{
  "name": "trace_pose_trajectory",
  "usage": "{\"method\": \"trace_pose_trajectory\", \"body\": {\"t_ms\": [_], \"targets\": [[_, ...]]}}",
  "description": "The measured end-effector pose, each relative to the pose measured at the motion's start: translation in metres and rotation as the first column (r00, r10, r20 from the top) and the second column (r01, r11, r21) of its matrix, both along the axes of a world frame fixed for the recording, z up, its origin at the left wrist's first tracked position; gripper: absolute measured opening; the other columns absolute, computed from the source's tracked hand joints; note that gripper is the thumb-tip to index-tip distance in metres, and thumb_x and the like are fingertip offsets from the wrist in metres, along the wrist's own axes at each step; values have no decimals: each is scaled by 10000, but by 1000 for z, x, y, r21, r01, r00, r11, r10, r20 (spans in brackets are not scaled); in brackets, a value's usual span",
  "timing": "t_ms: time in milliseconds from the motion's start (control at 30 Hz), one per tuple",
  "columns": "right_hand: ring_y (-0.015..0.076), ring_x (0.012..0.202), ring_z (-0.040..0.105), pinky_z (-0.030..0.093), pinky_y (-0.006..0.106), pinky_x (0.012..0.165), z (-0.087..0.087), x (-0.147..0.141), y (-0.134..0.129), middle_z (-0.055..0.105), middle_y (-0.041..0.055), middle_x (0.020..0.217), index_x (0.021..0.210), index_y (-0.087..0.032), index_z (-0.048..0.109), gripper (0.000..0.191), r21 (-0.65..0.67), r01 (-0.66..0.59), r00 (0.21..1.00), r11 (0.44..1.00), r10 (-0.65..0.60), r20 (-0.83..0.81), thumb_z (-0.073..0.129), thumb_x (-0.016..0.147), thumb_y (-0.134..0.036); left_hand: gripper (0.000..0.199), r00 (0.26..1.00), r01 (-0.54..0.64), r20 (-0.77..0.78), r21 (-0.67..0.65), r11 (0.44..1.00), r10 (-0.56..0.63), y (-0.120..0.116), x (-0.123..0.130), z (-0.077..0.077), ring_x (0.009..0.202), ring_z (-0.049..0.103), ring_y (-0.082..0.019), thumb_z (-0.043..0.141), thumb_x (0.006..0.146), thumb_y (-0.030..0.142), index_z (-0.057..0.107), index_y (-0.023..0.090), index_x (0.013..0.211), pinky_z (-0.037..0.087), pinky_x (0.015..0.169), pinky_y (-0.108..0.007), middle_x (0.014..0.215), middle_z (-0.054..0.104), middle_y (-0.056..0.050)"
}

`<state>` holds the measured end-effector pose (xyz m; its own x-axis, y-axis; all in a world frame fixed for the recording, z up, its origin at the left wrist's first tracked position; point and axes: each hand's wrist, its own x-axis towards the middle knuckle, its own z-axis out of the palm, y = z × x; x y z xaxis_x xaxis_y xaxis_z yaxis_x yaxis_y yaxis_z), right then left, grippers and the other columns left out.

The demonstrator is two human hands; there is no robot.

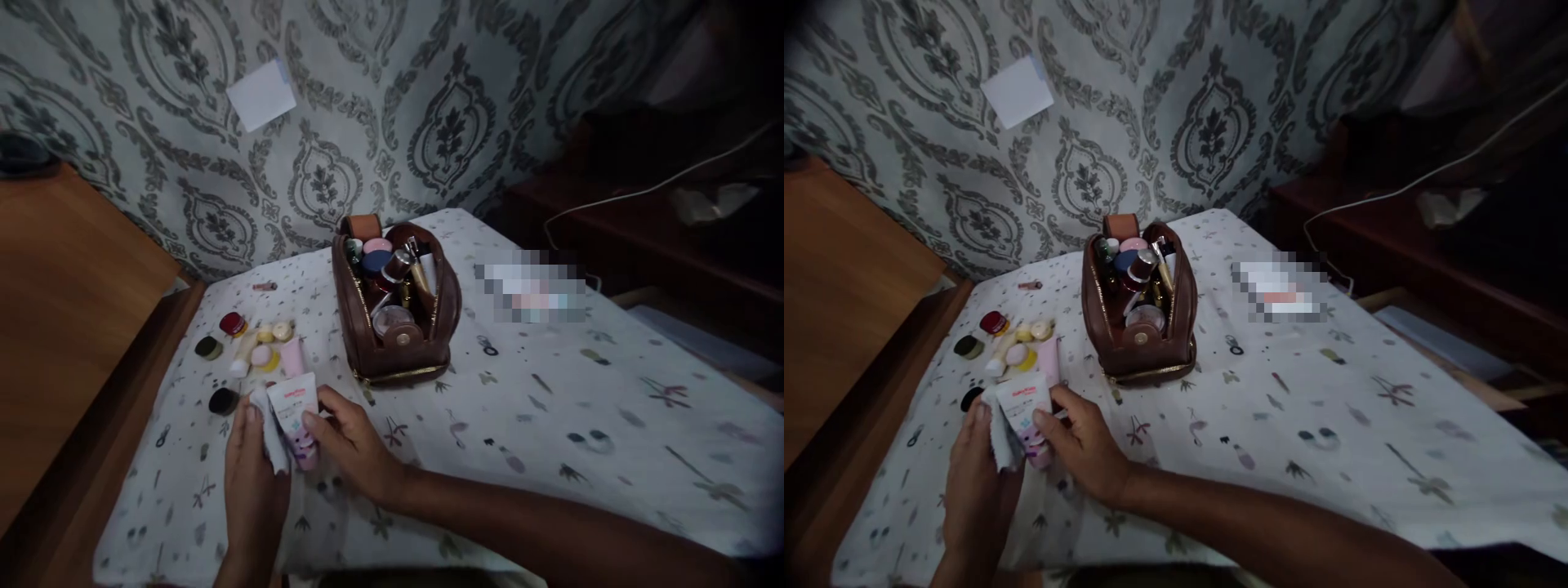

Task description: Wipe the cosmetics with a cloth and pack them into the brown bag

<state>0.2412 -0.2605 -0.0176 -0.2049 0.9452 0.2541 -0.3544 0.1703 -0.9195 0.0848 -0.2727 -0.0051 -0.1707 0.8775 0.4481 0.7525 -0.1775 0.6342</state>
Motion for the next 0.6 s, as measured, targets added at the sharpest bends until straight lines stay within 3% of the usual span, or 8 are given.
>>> {"method": "trace_pose_trajectory", "body": {"t_ms": [67, 133, 233, 367, 500, 600], "targets": [[126, 745, 483, 424, 253, 720, 2, 1, 1, 507, -15, 775, 827, -176, 521, 330, 0, 36, 999, 999, -36, 12, 517, 953, -482, 500, 1000, -16, 23, -14, 1000, 17, -2, -2, -3, 1255, 537, -390, 667, 728, 459, 652, 187, 1148, 449, 1064, -524, 1283, 636, -164], [125, 745, 481, 425, 249, 718, 5, 3, 2, 518, -14, 765, 809, -171, 544, 342, 1, 88, 996, 996, -88, 21, 560, 932, -490, 475, 997, -9, 78, -66, 998, 14, -4, 3, -3, 1263, 539, -378, 603, 800, 481, 644, 192, 1174, 437, 1073, -533, 1307, 626, -160], [114, 700, 501, 453, 230, 646, 12, 5, 2, 539, -10, 774, 857, -164, 581, 365, -51, 79, 995, 996, -82, -62, 591, 906, -525, 457, 961, 61, 275, -159, 985, -15, -10, 19, 2, 1231, 580, -306, 475, 932, 511, 602, 213, 1255, 486, 1028, -454, 1289, 645, -120], [88, 614, 503, 461, 181, 495, 16, 6, 0, 547, -10, 788, 928, -173, 568, 415, -167, -16, 978, 986, -19, -206, 631, 861, -578, 568, 862, 132, 506, -184, 974, -21, -16, 31, -3, 1233, 588, -274, 542, 906, 574, 522, 214, 1345, 499, 1006, -359, 1343, 622, -108], [81, 565, 502, 402, 144, 403, 13, 3, -4, 552, -16, 755, 954, -186, 549, 404, -179, -31, 966, 983, -17, -258, 660, 849, -560, 486, 940, 98, 338, -140, 985, -45, -19, 21, -21, 1108, 668, -277, 486, 938, 543, 549, 263, 1330, 585, 854, -353, 1207, 693, -91], [65, 424, 449, 406, 180, 374, 10, 1, -7, 555, -36, 718, 1087, -202, 529, 400, -136, -104, 966, 985, 68, -249, 616, 887, -537, 343, 979, 61, 200, -67, 996, -46, -23, 6, -37, 1133, 641, -353, 590, 875, 508, 678, 266, 1100, 579, 893, -483, 1036, 714, -113]]}}
